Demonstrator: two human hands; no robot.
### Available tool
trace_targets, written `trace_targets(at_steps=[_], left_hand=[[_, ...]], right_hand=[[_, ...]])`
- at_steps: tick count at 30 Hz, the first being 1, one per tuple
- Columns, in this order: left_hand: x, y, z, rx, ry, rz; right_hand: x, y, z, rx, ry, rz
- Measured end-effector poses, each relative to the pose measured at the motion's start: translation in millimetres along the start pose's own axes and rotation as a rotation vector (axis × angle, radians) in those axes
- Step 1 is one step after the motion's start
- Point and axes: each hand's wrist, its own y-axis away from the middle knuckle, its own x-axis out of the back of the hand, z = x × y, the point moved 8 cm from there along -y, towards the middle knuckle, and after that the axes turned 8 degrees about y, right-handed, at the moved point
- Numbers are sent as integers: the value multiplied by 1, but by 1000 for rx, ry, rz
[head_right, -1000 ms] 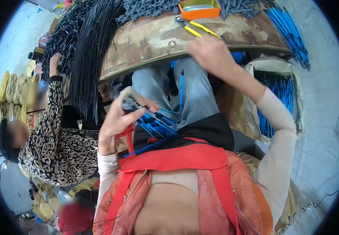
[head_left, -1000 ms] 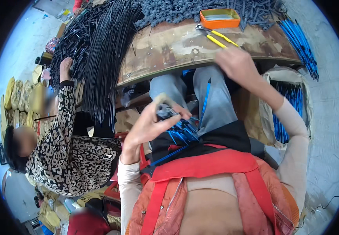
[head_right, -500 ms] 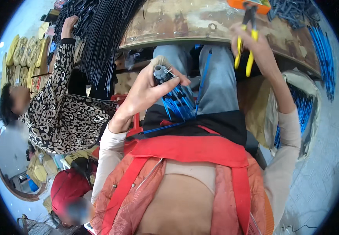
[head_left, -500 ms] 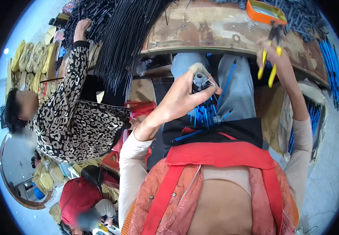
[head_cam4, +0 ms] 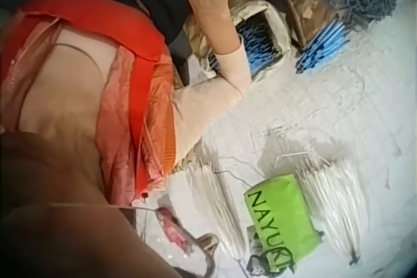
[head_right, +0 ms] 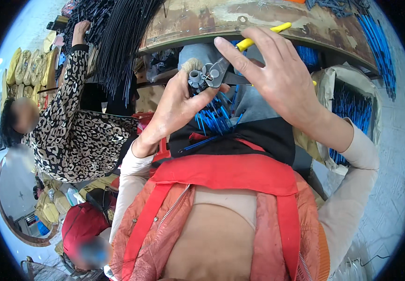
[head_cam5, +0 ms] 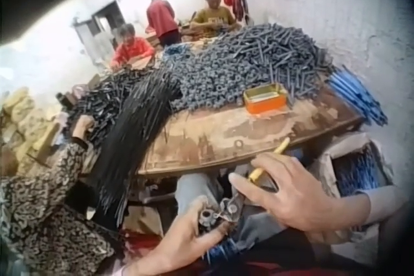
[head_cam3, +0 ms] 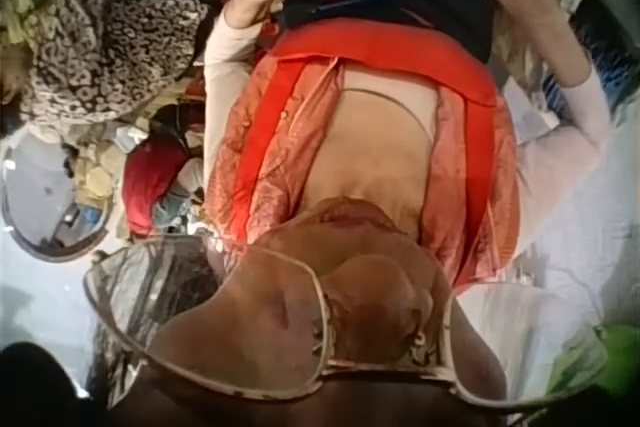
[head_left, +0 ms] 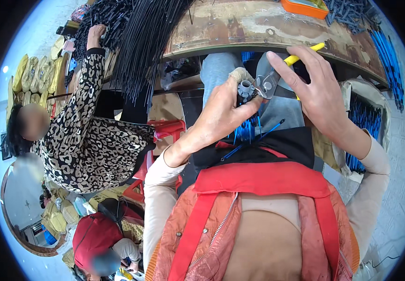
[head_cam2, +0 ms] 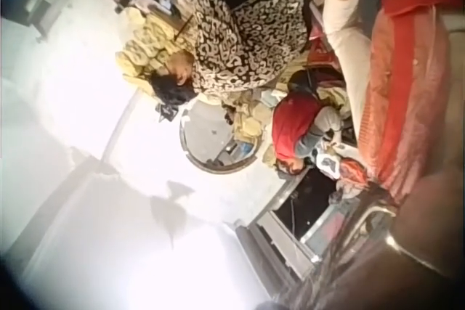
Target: The person is sorting and assembling small blue plastic components, likely as part of a manufacturing or wiring process, at a factory workbench.
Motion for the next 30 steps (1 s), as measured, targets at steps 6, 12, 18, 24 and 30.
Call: trace_targets(at_steps=[6,12,18,24,30], left_hand=[[2,2,4,-36,16,72],[-1,7,4,-45,-19,0],[-1,10,4,-40,70,-13],[-7,12,25,-21,-85,-137],[-28,16,10,20,92,-278]], right_hand=[[1,0,-5,33,128,15],[0,-3,-9,71,110,-4],[-3,3,-10,134,184,-51],[19,12,-1,286,-51,-135],[-26,56,-3,-460,-1135,-1215]])
